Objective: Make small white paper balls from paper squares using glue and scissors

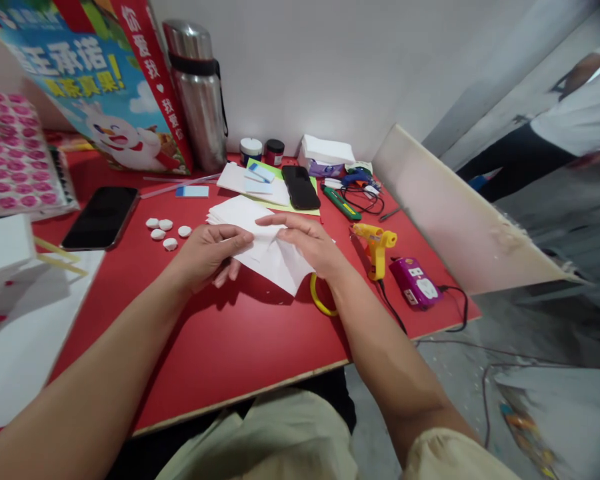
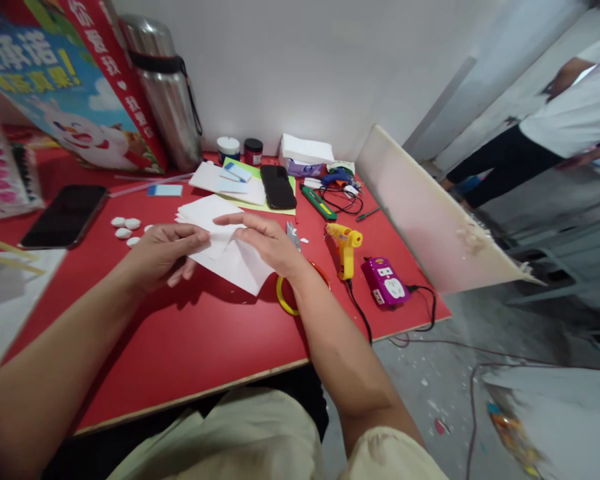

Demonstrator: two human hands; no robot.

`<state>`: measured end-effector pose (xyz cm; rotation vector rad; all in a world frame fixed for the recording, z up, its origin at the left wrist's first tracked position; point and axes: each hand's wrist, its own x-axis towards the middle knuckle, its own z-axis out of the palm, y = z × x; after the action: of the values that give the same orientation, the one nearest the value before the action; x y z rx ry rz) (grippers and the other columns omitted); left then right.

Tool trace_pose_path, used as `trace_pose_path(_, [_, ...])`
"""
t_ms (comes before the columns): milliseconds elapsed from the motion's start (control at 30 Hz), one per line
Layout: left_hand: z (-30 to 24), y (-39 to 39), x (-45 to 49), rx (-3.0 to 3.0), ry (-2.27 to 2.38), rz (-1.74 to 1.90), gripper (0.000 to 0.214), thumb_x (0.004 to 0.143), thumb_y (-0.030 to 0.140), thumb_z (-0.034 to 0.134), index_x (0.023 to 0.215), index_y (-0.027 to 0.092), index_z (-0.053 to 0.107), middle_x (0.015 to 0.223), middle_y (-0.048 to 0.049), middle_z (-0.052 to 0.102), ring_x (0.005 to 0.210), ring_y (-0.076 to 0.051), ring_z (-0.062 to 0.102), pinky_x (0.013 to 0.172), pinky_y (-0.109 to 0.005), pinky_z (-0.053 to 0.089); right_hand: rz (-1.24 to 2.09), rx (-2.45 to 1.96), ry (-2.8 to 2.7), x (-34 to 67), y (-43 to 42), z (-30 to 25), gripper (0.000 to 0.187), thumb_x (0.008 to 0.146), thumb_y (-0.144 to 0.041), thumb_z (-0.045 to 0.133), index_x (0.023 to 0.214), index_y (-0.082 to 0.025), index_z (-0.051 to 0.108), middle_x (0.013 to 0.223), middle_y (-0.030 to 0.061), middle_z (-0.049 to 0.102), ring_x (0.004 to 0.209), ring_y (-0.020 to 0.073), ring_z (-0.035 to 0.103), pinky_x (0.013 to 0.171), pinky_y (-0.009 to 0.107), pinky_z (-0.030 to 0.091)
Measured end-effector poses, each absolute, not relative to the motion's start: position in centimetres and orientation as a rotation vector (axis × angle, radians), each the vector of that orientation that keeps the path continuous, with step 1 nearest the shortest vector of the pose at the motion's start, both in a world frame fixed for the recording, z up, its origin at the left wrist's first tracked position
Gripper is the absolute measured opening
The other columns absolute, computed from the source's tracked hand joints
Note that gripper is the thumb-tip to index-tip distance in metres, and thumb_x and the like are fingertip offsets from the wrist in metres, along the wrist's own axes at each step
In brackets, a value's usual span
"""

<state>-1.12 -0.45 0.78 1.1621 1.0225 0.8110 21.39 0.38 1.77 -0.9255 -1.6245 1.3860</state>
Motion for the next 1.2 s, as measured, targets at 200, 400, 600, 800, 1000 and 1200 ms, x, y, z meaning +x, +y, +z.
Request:
trace_pose_path(200, [0.5,-0.5,-0.9,1.227,1.036,0.815,0.022,0.088,0.038,0.075,0.087,0.016,0.072,0.053,-0.0034,0.069,0.032,-0.010,0.052,0.034,-0.017,0.036,1.344,-1.232,-1.656,20.9,0.4,1.9,0.047,0.070,-0.048,0.086,0.101,-0.019,0.067,0.082,-0.0024,0.065,0.073,0.0130,0.055,0.066,0.025,0.043])
trace_pose_path(400, [0.3,-0.4,-1.0,1.159,0.943,0.930,0.030,0.084,0.035,0.079,0.107,0.014,0.077,0.060,-0.0039,0.072,0.037,-0.010,0.057,0.038,-0.017,0.042,1.400,-1.070,-1.532,20.8,0.5,1.1,0.029,0.072,-0.035,0.083,0.092,-0.019,0.070,0.079,-0.0041,0.068,0.069,0.0112,0.057,0.065,0.024,0.044])
trace_pose_path(600, [0.8,-0.3,-1.0,1.022,0.821,1.024,0.029,0.075,0.021,0.077,0.103,0.014,0.081,0.063,-0.0064,0.075,0.040,-0.013,0.061,0.044,-0.022,0.049,1.478,-0.868,-1.413,21.1,0.8,0.9,0.026,0.070,-0.021,0.079,0.096,-0.021,0.082,0.101,0.0024,0.078,0.094,0.0172,0.068,0.080,0.027,0.052])
trace_pose_path(800, [1.1,-0.3,-1.4,1.043,0.810,0.958,0.027,0.075,0.027,0.074,0.097,0.014,0.082,0.066,-0.0077,0.075,0.046,-0.015,0.064,0.050,-0.025,0.052,1.531,-0.896,-1.361,21.3,0.4,1.2,0.018,0.075,-0.019,0.069,0.087,-0.020,0.082,0.090,0.0020,0.078,0.078,0.0142,0.066,0.064,0.023,0.049])
trace_pose_path(1000, [0.7,-0.1,-1.3,1.023,0.943,0.899,0.037,0.081,0.032,0.080,0.110,0.011,0.077,0.066,-0.0073,0.075,0.043,-0.012,0.061,0.046,-0.021,0.048,1.485,-0.960,-1.517,21.7,0.4,1.4,0.018,0.078,-0.019,0.066,0.088,-0.019,0.081,0.086,0.0014,0.075,0.067,0.0112,0.059,0.058,0.022,0.042])
trace_pose_path(1200, [0.8,-0.1,-1.5,1.100,0.952,0.883,0.034,0.079,0.030,0.083,0.107,0.012,0.076,0.062,-0.0046,0.072,0.045,-0.013,0.063,0.047,-0.021,0.049,1.630,-0.930,-1.570,22.2,0.3,2.9,0.035,0.081,-0.034,0.076,0.112,-0.019,0.073,0.102,0.0037,0.075,0.091,0.0161,0.066,0.080,0.026,0.050])
